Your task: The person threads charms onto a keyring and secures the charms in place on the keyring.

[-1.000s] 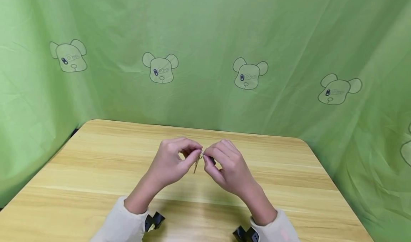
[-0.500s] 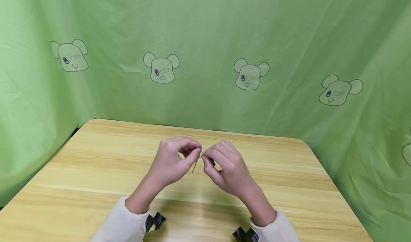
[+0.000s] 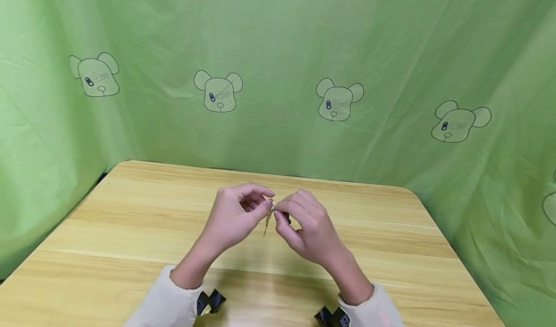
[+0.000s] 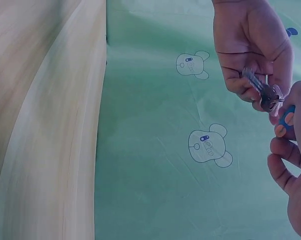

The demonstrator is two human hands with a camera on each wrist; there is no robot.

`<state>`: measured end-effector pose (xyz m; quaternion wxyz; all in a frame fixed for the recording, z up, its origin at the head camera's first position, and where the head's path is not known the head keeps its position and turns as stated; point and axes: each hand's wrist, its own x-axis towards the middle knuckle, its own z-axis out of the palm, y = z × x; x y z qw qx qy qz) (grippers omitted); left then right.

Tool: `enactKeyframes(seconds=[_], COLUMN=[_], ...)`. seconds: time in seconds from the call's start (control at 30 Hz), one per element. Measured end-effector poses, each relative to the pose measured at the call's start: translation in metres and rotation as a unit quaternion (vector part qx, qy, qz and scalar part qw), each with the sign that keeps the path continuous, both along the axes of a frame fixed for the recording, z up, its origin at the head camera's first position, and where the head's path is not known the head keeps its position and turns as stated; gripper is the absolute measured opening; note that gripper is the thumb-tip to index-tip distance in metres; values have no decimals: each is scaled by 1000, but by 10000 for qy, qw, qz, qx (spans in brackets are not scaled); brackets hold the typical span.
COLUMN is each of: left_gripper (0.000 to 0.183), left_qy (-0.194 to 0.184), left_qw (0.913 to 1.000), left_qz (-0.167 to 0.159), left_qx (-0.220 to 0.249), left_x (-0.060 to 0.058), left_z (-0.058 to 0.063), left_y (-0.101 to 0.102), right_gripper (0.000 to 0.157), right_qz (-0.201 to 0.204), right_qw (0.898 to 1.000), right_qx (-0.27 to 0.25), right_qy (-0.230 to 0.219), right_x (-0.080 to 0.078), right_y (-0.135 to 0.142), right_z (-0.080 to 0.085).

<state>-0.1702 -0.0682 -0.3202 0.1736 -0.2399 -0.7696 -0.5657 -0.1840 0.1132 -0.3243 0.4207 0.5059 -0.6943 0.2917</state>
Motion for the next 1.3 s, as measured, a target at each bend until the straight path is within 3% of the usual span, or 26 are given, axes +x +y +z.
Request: enactKeyframes(seconds=[0.2, 0.33, 0.63, 0.83, 0.97, 1.3], left_gripper=[9, 8, 11, 8, 8, 9], left_qy=[189, 442, 1749, 2303, 2348, 2150], left_qw=[9978, 9952, 9804, 9659, 9640, 9704], left_qz=[-428, -483, -492, -722, -740, -580], left_qx=[-479, -728, -763, -939, -1009, -932], left_x=[-2, -3, -7, -8, -8, -7], left_z=[-1, -1, -2, -1, -1, 0], left_y=[-3, -4, -4, -5, -5, -6], right_gripper=[9, 9, 9, 10, 10, 9], right_qz=[180, 196, 212, 153, 123, 149], right_qw=[9994, 9990, 9989, 9989, 9991, 9992], right_qx=[-193, -235, -251, -277, -256, -257], right_qy=[-233, -322, -338, -332, -329, -259], right_x=[-2, -3, -4, -4, -4, -3], right_y=[2, 4, 5, 7, 7, 5], right_z=[0, 0, 0, 1, 2, 4])
